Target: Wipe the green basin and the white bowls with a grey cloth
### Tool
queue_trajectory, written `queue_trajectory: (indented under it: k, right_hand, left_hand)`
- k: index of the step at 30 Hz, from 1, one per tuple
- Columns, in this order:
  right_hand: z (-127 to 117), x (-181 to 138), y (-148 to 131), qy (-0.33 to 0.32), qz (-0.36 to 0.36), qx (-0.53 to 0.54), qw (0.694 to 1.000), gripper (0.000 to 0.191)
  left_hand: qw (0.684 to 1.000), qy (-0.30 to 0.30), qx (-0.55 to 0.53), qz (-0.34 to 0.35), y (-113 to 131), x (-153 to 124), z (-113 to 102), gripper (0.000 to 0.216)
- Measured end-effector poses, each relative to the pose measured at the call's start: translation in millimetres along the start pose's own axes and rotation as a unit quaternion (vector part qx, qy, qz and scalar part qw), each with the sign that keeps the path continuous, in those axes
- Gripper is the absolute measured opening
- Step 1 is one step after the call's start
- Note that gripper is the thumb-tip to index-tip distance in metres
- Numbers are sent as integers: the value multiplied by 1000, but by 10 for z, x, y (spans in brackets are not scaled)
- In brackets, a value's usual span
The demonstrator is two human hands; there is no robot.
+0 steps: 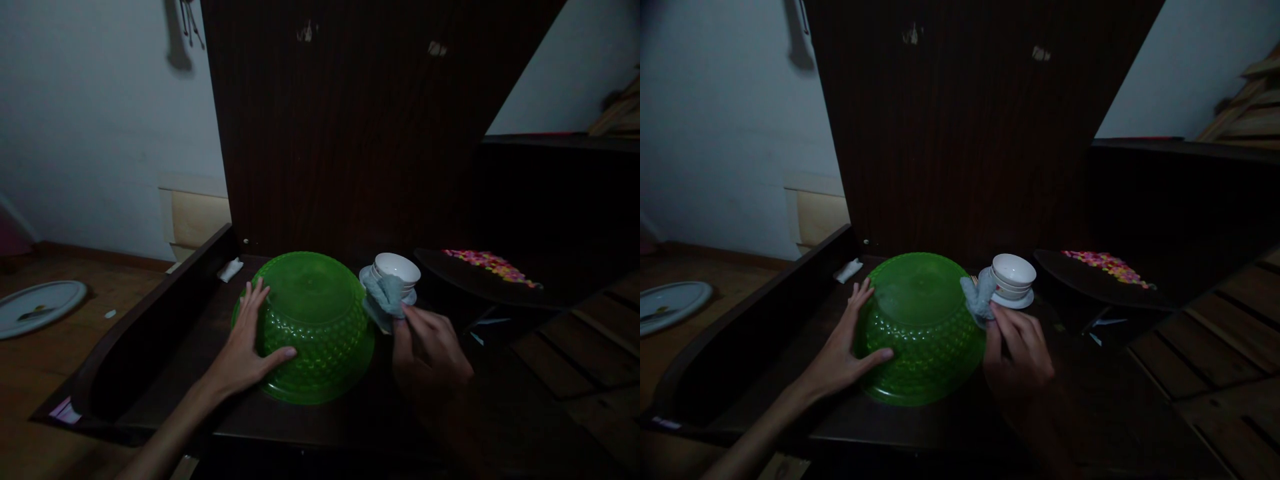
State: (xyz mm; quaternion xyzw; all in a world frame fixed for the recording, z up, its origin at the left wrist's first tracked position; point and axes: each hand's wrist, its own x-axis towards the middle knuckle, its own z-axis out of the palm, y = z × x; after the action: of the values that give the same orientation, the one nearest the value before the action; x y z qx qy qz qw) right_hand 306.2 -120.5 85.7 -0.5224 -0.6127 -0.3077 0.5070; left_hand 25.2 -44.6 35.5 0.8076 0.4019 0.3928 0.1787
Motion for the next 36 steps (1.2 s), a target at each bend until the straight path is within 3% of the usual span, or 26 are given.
queue_trajectory:
  k: [5, 9, 13, 16, 20, 24, 27, 31, 36]
  right_hand:
    - [250, -252, -45, -131, -130, 46, 982, 31]
    - [320, -550, -229, -118, -170, 80, 975, 33]
    - [339, -879, -418, -146, -211, 131, 958, 39]
    - [398, -1087, -549, -220, -212, 133, 943, 34]
    - [447, -1129, -669, -329, -205, 100, 916, 14]
    - [465, -972, -745, -403, -153, 157, 889, 21]
    - [483, -868, -847, -371, -69, 274, 885, 26]
    - [456, -735, -938, -260, 50, 382, 885, 29]
    - [300, -398, -567, -113, 83, 281, 950, 25]
  left_hand:
    - [999, -3, 47, 23, -4, 11, 62, 114]
    - [998, 0, 57, 31, -56, 36, 45, 113]
    - [997, -2, 64, 40, -113, 80, 11, 111]
    - [997, -4, 63, 49, -144, 110, -7, 111]
    - [997, -5, 56, 51, -164, 133, -25, 110]
    - [998, -16, 34, 56, -227, 176, -63, 107]
    - [997, -31, 2, 68, -323, 234, -130, 108]
    - [996, -60, -13, 68, -457, 313, -274, 111]
    - [996, -52, 31, 65, -488, 298, -416, 109]
